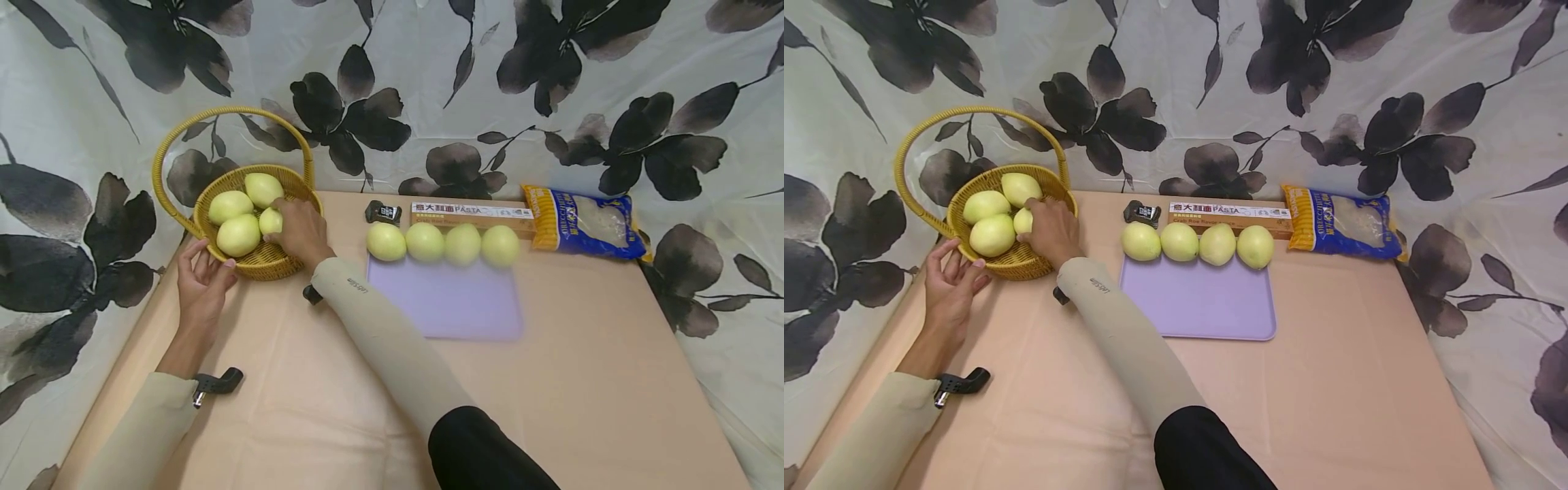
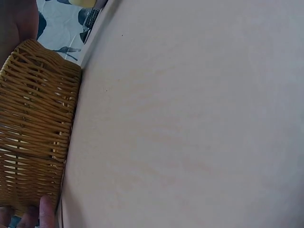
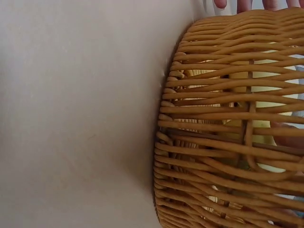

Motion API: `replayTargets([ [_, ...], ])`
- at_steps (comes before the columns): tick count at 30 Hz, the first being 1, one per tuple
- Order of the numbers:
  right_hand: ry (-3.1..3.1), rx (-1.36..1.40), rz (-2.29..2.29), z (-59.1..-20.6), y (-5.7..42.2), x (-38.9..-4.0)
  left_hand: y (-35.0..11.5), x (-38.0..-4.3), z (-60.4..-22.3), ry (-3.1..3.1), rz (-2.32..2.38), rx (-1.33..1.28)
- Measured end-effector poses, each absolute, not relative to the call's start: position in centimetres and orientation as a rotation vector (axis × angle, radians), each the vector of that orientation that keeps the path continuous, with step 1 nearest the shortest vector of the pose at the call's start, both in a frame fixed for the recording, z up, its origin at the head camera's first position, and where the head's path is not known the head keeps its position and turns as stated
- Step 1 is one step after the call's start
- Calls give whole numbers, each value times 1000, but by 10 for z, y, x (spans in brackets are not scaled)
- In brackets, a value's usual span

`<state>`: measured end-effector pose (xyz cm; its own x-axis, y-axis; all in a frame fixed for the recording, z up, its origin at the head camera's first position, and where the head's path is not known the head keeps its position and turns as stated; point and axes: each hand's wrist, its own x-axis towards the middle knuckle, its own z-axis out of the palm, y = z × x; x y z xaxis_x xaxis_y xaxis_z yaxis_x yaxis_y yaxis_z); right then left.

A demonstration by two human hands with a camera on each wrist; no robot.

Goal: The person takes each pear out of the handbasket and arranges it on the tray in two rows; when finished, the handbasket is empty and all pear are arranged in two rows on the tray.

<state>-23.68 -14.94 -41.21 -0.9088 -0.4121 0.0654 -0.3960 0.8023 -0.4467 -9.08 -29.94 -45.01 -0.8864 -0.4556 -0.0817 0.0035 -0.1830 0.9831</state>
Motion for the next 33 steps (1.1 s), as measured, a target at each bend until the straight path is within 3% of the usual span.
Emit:
replayTargets([
  [16, 2967, -752, -836, -415, -143, -234, -297, -90, -448, -1781, -2135, 522],
  [33, 2767, -709, -1627, -399, -90, -203, -297, -91, -446, -1748, -2161, 529],
])
